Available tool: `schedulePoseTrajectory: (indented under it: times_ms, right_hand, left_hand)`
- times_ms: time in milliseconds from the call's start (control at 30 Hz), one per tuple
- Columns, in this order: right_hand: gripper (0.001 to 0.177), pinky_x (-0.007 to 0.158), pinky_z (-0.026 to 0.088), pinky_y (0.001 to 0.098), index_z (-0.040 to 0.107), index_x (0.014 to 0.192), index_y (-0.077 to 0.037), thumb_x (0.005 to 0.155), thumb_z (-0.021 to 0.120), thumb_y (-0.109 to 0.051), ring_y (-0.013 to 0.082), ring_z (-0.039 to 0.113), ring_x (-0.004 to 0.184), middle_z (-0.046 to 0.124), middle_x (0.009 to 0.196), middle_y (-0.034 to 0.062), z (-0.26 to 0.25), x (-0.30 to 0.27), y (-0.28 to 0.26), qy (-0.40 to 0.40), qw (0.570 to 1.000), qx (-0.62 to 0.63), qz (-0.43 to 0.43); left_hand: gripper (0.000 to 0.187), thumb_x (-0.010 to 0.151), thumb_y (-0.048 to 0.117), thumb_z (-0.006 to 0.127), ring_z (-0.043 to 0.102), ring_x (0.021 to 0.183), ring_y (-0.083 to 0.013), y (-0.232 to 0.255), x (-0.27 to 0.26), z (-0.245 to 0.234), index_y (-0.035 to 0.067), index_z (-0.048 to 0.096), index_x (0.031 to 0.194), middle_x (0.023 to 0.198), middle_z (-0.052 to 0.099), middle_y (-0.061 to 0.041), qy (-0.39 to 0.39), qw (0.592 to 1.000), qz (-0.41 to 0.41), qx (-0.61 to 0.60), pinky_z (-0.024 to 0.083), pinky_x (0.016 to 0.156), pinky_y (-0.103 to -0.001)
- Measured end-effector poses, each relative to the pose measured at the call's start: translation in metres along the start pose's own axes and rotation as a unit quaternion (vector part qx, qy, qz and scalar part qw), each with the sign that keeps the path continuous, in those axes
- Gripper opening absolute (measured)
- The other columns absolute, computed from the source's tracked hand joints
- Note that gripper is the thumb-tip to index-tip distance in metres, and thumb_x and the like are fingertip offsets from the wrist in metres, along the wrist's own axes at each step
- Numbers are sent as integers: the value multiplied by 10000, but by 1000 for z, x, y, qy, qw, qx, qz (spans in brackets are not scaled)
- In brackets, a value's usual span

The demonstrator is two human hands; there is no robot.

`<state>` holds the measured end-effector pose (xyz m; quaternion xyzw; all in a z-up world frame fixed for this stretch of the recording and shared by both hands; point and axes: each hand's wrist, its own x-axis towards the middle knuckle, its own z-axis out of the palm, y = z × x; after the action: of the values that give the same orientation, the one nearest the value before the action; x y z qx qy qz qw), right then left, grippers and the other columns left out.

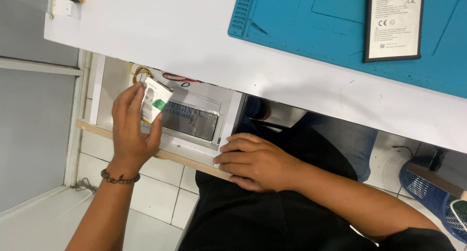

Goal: Removing and preparing a mobile phone battery, including peeling adhesive and cleaning the component.

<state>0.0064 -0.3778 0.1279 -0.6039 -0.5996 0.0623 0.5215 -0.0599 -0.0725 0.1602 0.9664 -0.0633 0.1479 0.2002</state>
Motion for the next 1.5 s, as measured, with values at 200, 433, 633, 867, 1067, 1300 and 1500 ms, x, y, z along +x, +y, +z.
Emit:
schedulePoseTrajectory:
  times_ms: [200,433,633,867,1067,1300,1500]
  right_hand:
    - [196,1060,495,582,761,1043,2,927,702,-145,353,691,1099,769,1051,158,-2,4,-5,11,1000,8,19]
    - [632,902,598,546,495,1440,61,903,704,-199,332,765,984,737,1192,193,-1,7,-9,184,947,172,201]
    - [260,717,613,402,628,1169,158,965,593,1,221,710,748,700,798,161,-9,9,-12,328,869,291,230]
    - [126,645,579,362,688,990,103,947,612,12,193,618,657,662,739,145,-42,8,-20,319,901,162,246]
    - [110,618,548,311,688,951,72,966,606,0,140,565,640,616,670,105,-43,12,-25,317,896,166,262]
    - [118,697,625,380,694,994,64,926,671,-30,193,710,730,709,769,126,-61,4,-32,315,907,109,257]
    - [193,811,584,437,670,1264,153,1160,632,-5,343,737,904,743,1005,248,-142,-26,-54,275,849,-383,240]
  left_hand:
    - [605,961,63,717,473,1318,-490,21,2,8,-102,400,1449,1438,451,-310,69,995,74,-4,422,1107,-608]
    - [655,891,92,792,531,1267,-505,67,2,50,-59,425,1412,1388,502,-313,163,973,131,-95,494,1042,-604]
    - [615,813,126,878,619,1181,-514,117,7,79,15,525,1305,1302,573,-289,244,946,136,-164,583,967,-602]
    - [650,902,166,776,642,1070,-406,138,31,60,-58,417,1394,1254,570,-289,194,925,54,-322,605,893,-517]
    - [76,898,60,719,574,602,-149,152,53,34,-16,725,899,679,667,-106,51,852,-144,-501,483,552,-307]
    - [68,929,6,694,622,687,-88,166,63,42,-43,719,888,709,708,-128,60,791,-165,-586,548,587,-292]
    - [303,996,108,651,736,1101,-251,171,85,35,3,536,1256,1186,712,-158,4,843,-134,-521,649,928,-290]
